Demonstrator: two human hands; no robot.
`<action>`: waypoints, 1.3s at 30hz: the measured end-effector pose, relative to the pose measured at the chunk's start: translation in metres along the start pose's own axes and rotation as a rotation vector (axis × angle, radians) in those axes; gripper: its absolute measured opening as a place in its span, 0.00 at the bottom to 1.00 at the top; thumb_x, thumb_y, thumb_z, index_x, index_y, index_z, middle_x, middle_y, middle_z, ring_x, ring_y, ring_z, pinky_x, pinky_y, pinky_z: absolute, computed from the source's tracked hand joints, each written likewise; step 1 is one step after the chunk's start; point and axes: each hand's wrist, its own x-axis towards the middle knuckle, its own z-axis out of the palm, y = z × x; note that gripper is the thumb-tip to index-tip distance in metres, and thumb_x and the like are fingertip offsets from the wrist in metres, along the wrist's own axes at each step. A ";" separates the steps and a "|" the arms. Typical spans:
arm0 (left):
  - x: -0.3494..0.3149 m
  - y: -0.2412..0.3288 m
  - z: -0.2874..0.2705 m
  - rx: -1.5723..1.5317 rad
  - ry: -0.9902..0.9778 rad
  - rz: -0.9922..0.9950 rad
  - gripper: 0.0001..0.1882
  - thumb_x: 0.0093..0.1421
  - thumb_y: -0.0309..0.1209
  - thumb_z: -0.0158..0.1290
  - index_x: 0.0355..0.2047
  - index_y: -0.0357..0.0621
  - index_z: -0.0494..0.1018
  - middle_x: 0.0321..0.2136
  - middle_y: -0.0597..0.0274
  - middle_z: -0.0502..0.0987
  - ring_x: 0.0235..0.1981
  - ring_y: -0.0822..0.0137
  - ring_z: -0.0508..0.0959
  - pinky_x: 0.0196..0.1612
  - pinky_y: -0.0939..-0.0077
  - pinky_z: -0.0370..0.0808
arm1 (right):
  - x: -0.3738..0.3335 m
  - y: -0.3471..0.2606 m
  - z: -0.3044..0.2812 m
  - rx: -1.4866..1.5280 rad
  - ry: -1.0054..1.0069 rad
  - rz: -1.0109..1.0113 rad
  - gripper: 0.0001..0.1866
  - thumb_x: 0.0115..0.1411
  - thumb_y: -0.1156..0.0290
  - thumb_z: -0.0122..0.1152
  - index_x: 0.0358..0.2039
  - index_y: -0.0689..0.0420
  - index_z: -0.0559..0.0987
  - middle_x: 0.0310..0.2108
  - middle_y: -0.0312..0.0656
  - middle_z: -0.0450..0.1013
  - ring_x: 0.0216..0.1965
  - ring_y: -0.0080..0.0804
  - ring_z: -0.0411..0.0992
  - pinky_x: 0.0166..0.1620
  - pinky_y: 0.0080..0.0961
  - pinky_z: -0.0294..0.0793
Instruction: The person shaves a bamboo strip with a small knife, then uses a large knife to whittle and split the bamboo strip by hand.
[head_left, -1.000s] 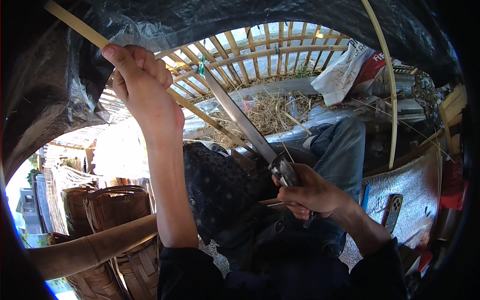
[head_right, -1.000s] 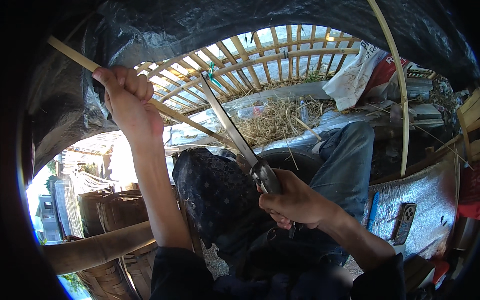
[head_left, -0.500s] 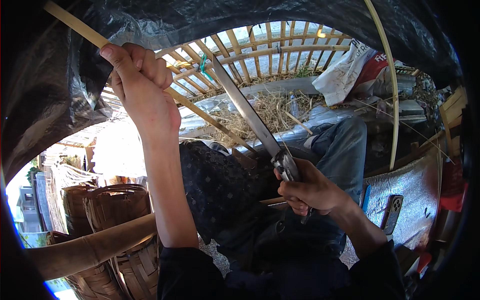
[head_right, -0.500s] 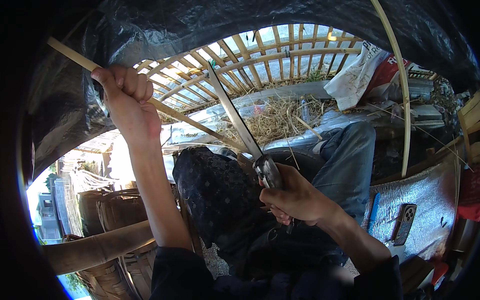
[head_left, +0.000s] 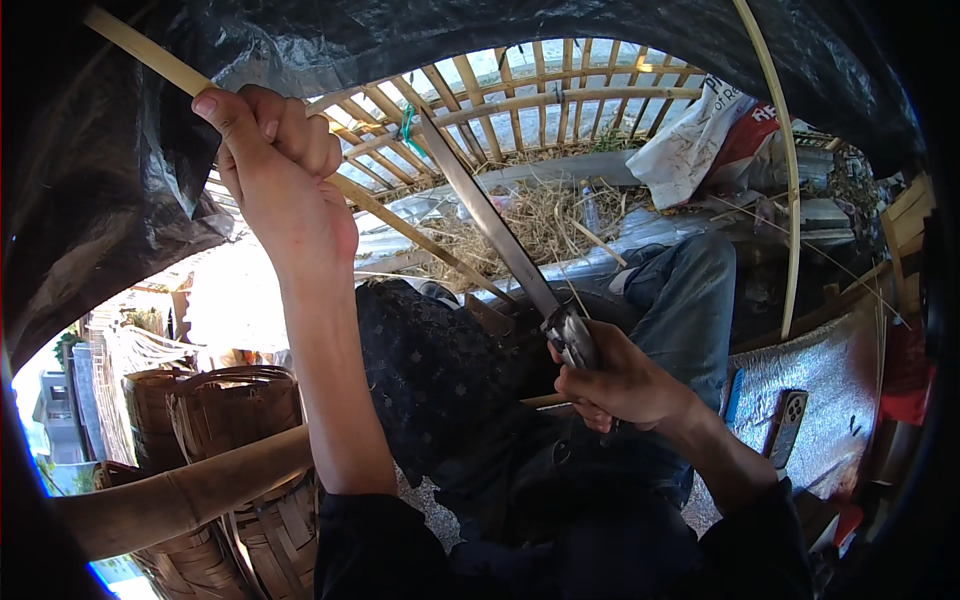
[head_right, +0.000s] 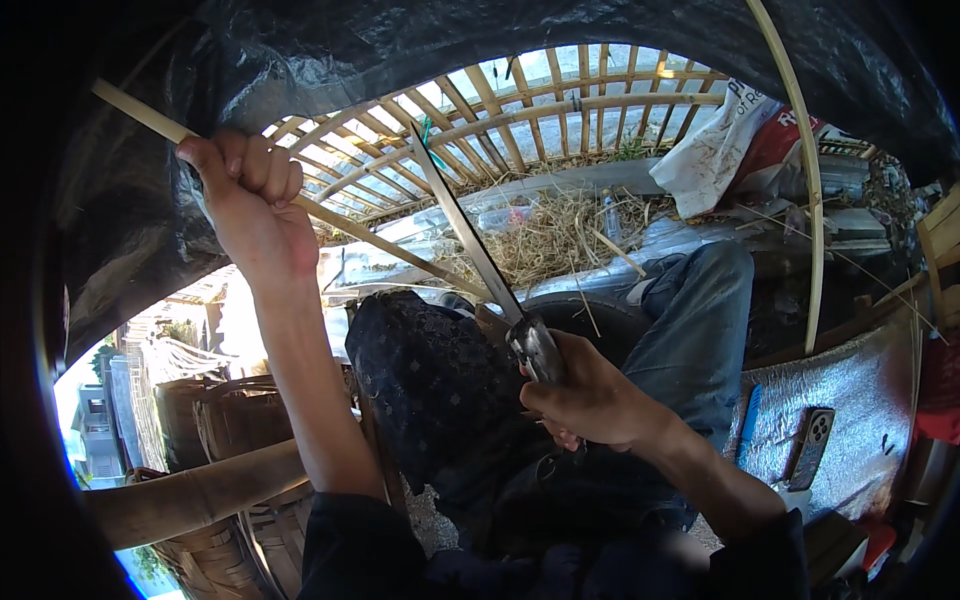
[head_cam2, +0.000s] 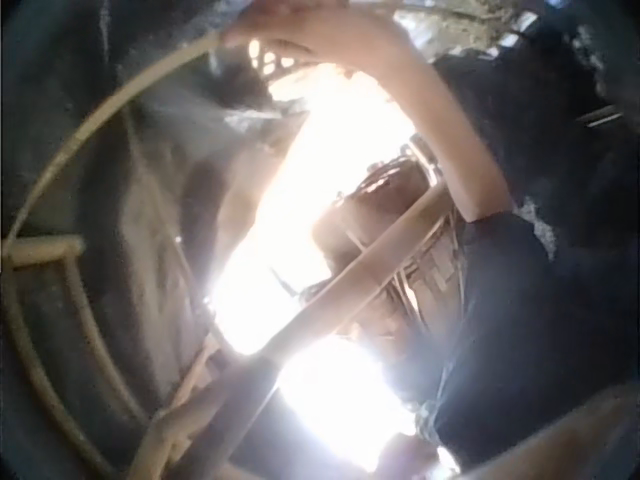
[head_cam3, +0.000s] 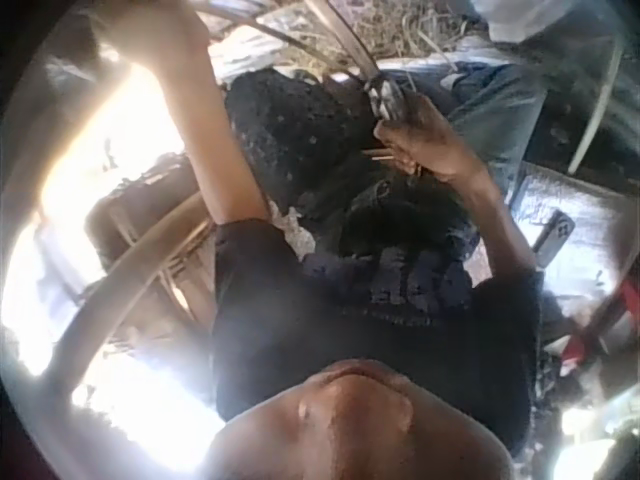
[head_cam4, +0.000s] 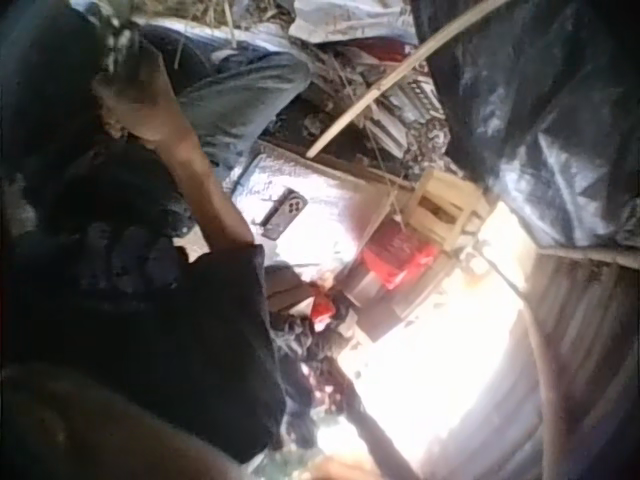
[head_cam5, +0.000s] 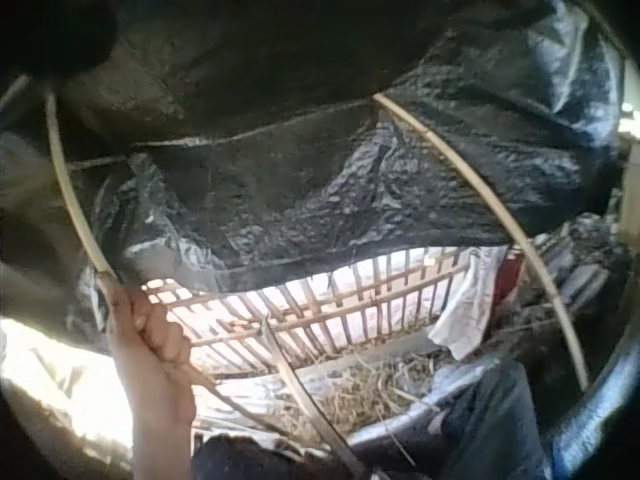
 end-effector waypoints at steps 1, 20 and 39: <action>0.001 -0.001 -0.001 -0.006 -0.005 -0.004 0.28 0.62 0.56 0.40 0.15 0.50 0.53 0.10 0.75 0.46 0.13 0.80 0.43 0.17 0.78 0.40 | -0.002 -0.004 0.001 -0.002 -0.002 0.001 0.09 0.54 0.79 0.51 0.33 0.59 0.62 0.13 0.34 0.60 0.10 0.18 0.59 0.13 0.18 0.62; 0.002 0.005 -0.014 -0.239 -0.102 -0.107 0.15 0.68 0.40 0.38 0.28 0.45 0.64 0.24 0.68 0.61 0.23 0.76 0.59 0.31 0.80 0.59 | -0.013 0.017 -0.008 0.112 0.098 0.070 0.09 0.52 0.80 0.51 0.33 0.60 0.62 0.12 0.33 0.60 0.10 0.18 0.59 0.13 0.19 0.62; -0.001 -0.004 -0.012 -0.094 -0.115 -0.159 0.25 0.67 0.42 0.37 0.14 0.52 0.47 0.11 0.73 0.45 0.12 0.78 0.43 0.16 0.80 0.42 | -0.020 0.032 0.002 0.039 -0.015 0.023 0.14 0.54 0.74 0.53 0.37 0.65 0.62 0.14 0.37 0.63 0.12 0.21 0.63 0.15 0.21 0.64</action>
